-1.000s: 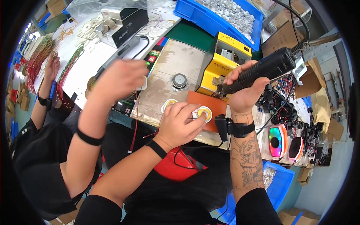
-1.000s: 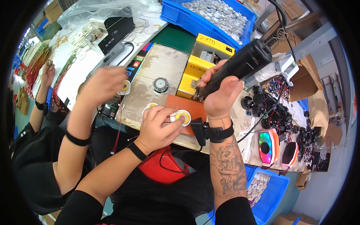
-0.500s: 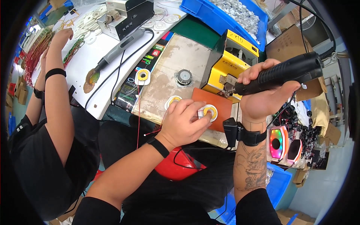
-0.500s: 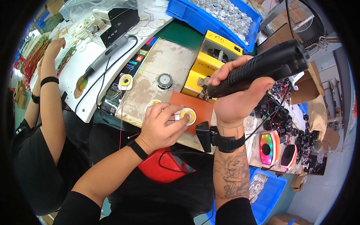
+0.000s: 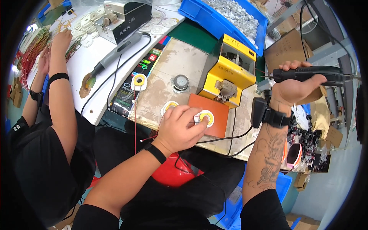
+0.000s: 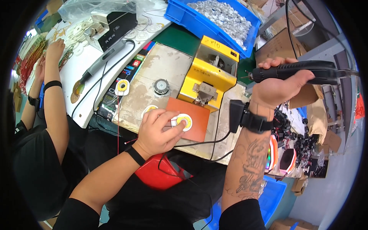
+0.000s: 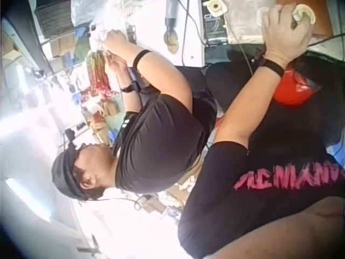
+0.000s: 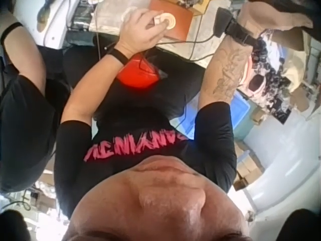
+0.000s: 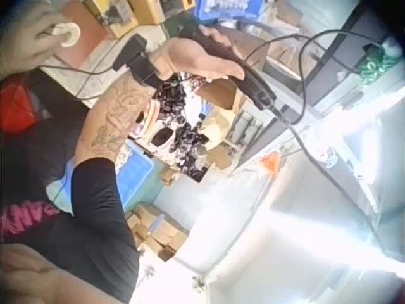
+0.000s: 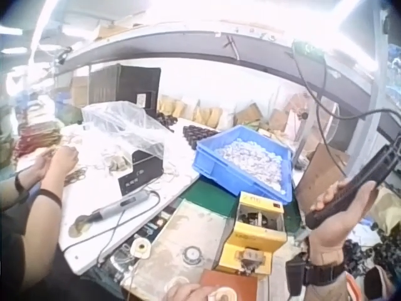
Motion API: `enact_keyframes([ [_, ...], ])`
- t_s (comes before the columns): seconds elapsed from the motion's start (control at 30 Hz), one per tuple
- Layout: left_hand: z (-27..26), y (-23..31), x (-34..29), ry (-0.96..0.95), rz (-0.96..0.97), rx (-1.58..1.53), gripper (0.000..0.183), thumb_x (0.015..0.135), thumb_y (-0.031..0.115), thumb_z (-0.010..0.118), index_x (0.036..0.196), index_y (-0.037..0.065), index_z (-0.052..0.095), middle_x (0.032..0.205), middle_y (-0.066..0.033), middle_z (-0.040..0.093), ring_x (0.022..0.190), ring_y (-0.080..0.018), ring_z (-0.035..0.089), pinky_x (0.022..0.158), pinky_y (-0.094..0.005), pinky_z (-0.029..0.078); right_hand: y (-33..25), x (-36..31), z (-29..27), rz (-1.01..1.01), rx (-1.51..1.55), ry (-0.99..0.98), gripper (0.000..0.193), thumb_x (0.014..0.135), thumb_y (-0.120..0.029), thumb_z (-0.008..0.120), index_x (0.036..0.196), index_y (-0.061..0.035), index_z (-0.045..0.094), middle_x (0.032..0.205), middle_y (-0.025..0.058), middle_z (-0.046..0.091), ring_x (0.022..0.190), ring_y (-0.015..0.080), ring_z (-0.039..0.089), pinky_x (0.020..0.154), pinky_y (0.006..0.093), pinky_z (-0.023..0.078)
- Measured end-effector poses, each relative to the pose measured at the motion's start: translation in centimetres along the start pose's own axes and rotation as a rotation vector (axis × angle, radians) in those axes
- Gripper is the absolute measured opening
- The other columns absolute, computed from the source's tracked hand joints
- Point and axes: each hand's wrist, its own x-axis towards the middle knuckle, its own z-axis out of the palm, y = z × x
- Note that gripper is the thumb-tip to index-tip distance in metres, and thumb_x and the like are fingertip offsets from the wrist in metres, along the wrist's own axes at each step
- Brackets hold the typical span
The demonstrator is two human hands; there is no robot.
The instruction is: Soldering wires and small components at an assembly workbench.
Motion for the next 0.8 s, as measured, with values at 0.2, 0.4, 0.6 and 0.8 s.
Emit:
enact_keyframes([
  [0.2,0.3,-0.2,-0.1,0.029,0.009,0.000,0.035,0.074,0.023,0.082,0.109,0.022,0.076,0.121,-0.0046,0.065,0.105,-0.0277,0.056,0.087,-0.0411,0.043,1.2,-8.1,1.9,0.101,0.037,-0.310,0.079,0.087,-0.080,0.056,0.107,-0.0041,0.053,0.072,0.0074,0.055,0.060,0.0182,0.055,0.058,0.0311,0.048],
  [0.4,0.4,-0.2,0.0,0.046,0.021,0.000,0.035,0.074,0.024,0.082,0.109,0.021,0.076,0.121,-0.0050,0.066,0.104,-0.0275,0.057,0.086,-0.0414,0.044,2.7,-10.4,1.4,0.139,0.054,-0.259,0.075,0.088,-0.073,0.063,0.107,-0.0014,0.050,0.075,0.0093,0.055,0.064,0.0176,0.057,0.060,0.0305,0.049],
  [0.6,0.3,-0.2,0.0,0.030,0.013,0.007,0.036,0.074,0.025,0.082,0.109,0.021,0.076,0.121,-0.0049,0.066,0.104,-0.0273,0.057,0.087,-0.0416,0.044,3.4,-10.3,1.6,0.107,0.065,-0.256,0.074,0.089,-0.072,0.063,0.108,-0.0013,0.050,0.077,0.0095,0.055,0.066,0.0173,0.057,0.061,0.0316,0.050],
  [0.8,0.3,-0.2,0.0,0.039,0.017,0.000,0.035,0.074,0.025,0.082,0.109,0.021,0.076,0.122,-0.0048,0.066,0.104,-0.0272,0.056,0.087,-0.0419,0.044,3.7,-10.5,1.4,0.119,0.067,-0.229,0.072,0.089,-0.070,0.065,0.108,-0.0013,0.050,0.078,0.0092,0.055,0.066,0.0173,0.058,0.060,0.0306,0.049],
])
